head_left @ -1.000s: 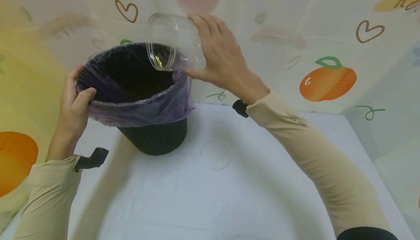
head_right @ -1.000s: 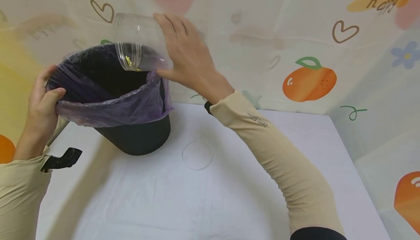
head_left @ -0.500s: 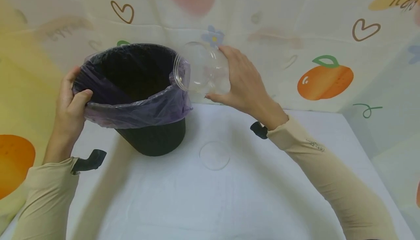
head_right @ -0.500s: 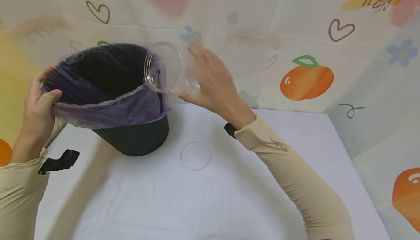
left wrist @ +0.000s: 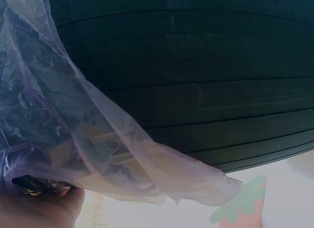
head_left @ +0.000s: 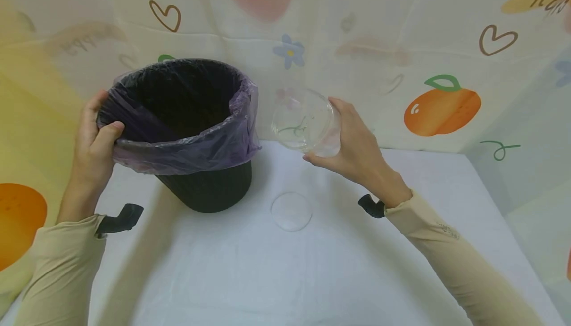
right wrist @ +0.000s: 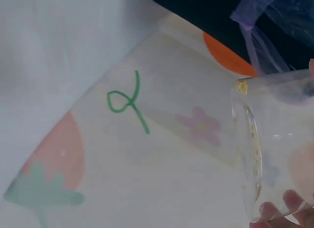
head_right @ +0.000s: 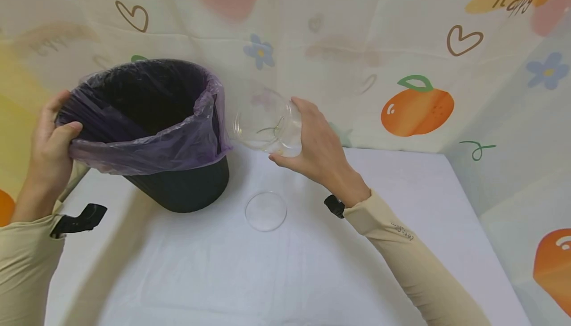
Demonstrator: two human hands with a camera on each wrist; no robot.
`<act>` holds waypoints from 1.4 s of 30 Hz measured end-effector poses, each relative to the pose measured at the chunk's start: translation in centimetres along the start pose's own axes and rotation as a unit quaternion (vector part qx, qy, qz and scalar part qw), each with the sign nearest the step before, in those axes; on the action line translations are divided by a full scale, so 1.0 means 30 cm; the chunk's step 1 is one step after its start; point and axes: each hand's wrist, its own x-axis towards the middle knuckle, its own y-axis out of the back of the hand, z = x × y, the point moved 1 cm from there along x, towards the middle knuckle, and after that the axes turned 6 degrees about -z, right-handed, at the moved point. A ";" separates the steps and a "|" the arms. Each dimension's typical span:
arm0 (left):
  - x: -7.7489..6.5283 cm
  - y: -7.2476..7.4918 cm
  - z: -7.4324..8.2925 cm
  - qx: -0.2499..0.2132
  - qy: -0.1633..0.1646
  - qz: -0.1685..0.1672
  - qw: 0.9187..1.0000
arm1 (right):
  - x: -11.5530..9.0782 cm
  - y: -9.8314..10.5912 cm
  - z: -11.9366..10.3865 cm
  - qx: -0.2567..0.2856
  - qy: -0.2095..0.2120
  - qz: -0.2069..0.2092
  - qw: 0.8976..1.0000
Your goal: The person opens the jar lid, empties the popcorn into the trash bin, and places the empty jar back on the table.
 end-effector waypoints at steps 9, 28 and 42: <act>0.000 -0.002 -0.003 -0.020 0.000 -0.005 1.000 | -0.131 -0.025 0.081 0.056 -0.084 -0.027 0.995; -0.001 0.000 -0.003 -0.026 0.004 -0.017 1.000 | -0.355 -0.096 0.170 0.106 -0.235 -0.098 0.961; -0.003 -0.002 -0.006 -0.032 0.002 0.001 0.999 | -0.456 -0.121 0.197 0.132 -0.287 -0.129 0.940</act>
